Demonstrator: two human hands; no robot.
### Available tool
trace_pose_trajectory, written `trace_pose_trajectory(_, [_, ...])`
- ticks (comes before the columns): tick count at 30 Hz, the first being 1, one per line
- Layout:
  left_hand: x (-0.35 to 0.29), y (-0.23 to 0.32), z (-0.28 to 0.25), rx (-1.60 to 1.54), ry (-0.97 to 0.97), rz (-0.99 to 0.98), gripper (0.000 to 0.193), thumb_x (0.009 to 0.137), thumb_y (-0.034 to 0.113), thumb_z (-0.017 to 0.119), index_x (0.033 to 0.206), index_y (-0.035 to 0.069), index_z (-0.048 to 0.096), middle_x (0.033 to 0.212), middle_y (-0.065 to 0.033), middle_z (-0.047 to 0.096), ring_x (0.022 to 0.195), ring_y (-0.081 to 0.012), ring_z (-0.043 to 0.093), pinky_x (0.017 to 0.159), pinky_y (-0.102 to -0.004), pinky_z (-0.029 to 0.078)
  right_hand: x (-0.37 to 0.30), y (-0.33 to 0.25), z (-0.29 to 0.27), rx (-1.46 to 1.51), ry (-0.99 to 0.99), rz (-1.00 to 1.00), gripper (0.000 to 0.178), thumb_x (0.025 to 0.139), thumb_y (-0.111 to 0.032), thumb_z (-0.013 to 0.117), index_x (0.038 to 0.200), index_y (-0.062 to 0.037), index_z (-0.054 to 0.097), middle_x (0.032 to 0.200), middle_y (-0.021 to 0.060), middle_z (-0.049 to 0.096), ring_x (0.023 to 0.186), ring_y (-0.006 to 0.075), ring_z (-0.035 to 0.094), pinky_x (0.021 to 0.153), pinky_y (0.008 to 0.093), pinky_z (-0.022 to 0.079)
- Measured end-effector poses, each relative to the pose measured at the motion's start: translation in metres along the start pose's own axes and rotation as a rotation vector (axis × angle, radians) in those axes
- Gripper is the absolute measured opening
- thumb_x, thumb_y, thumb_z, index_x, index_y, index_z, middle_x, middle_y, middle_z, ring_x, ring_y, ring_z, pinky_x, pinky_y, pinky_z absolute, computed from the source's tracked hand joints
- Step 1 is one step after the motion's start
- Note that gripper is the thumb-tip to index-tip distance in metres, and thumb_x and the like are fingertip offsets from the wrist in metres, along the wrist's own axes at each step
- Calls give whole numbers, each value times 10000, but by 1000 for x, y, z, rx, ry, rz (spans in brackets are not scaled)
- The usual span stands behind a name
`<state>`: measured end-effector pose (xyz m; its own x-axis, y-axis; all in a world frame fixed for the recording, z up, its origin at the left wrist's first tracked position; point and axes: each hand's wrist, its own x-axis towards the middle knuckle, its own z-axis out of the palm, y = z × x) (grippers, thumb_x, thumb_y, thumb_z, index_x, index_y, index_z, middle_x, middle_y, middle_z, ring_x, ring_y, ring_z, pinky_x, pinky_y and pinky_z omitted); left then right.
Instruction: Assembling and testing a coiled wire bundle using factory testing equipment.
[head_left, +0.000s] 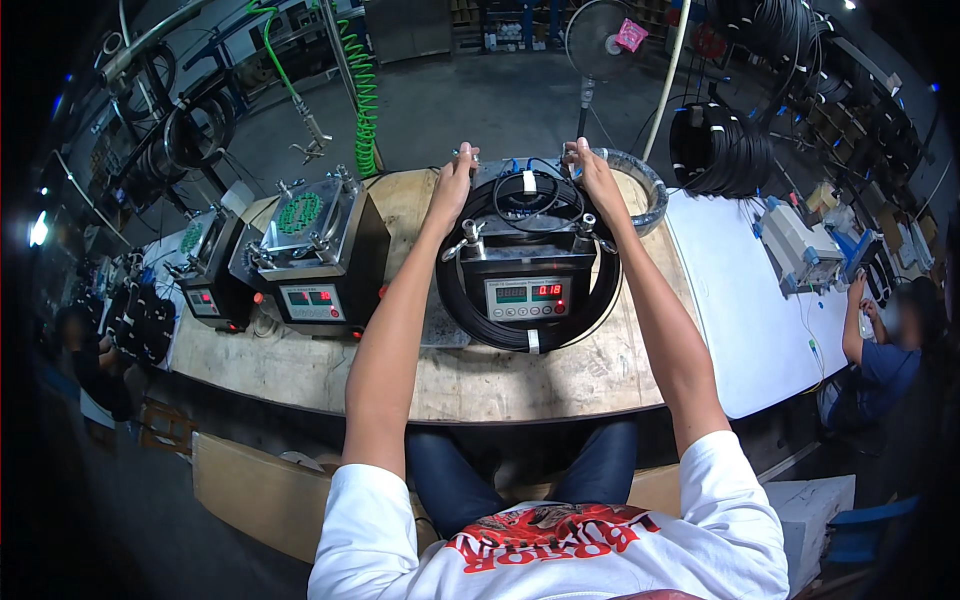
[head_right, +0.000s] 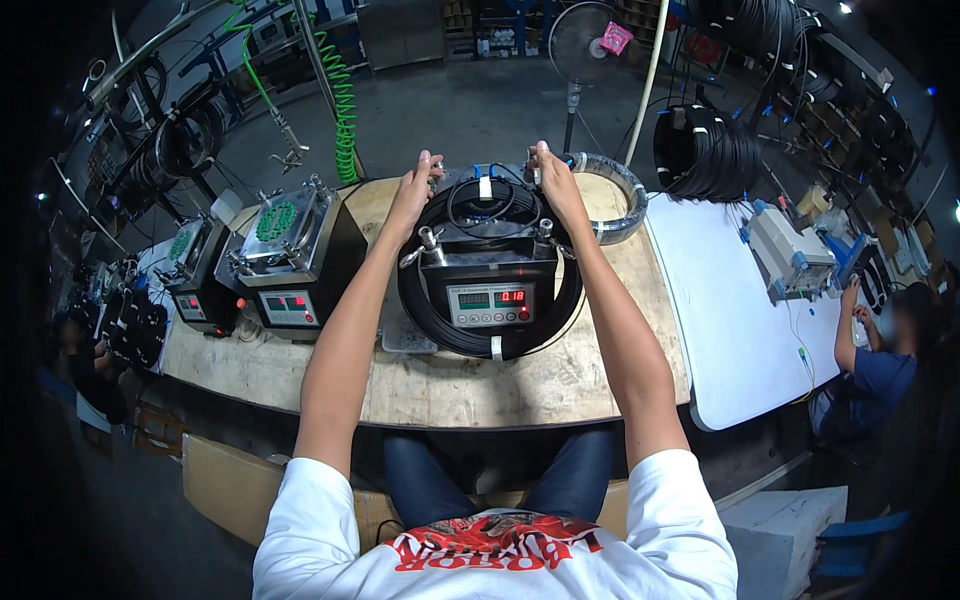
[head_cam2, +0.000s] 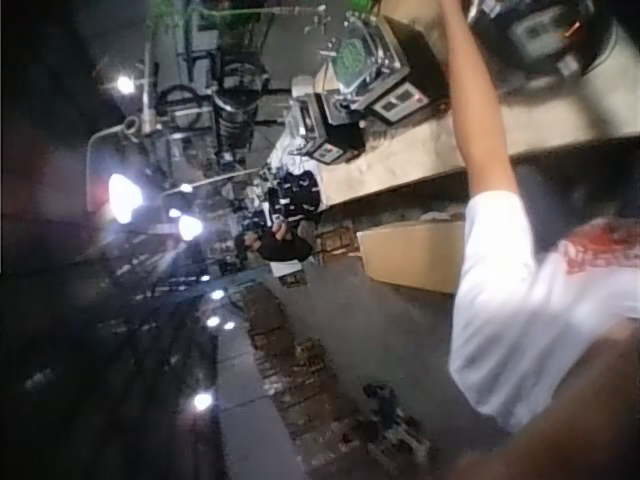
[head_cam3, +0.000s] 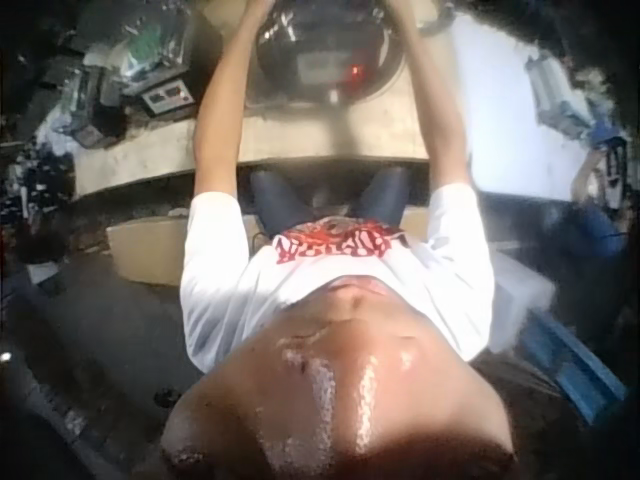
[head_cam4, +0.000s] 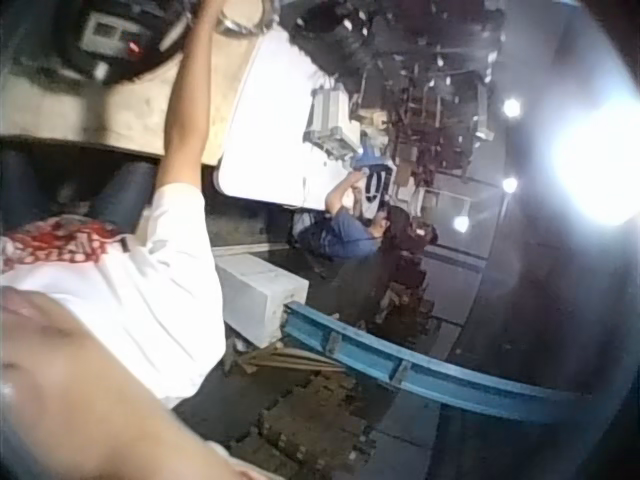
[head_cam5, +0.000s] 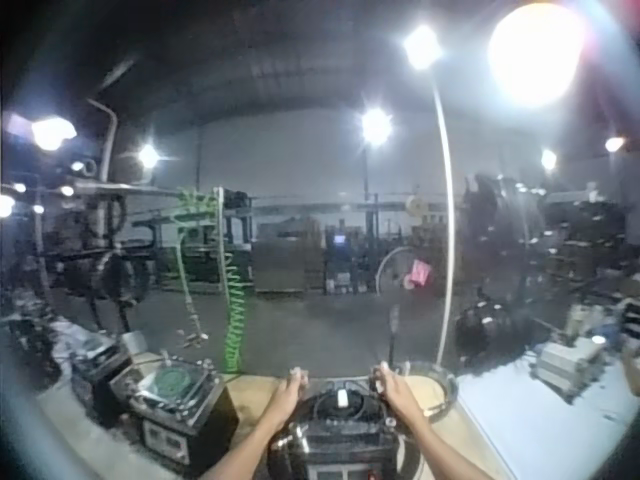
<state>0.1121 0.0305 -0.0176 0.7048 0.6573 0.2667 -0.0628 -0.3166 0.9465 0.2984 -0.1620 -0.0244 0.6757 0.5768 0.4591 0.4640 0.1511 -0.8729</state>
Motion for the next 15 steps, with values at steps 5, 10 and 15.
trace_pose_trajectory(5, [5,-10,-6,-24,-50,-7,751,1011,659,333,1409,57,542,1209,-112,583,913,-179,534,864,-320,445,-1,-4,3,-6,-1,10,704,1062,-525,379,1162,128,621,954,146,679,939,218,616,892,326,464])
trace_pose_trajectory(10, [-7,9,-2,-13,-84,-71,742,1016,653,323,1412,64,540,1219,-119,583,999,-191,546,873,-321,442,-2,-3,0,-60,17,-37,694,1064,-523,370,1134,123,614,936,146,674,925,222,615,883,329,463])
trace_pose_trajectory(15, [-3,1,-4,71,-52,35,749,1019,653,306,1405,58,545,1194,-121,598,1064,-205,538,900,-339,430,1,0,2,-110,12,-56,662,1073,-506,348,1086,103,608,900,149,658,893,251,607,868,345,462])
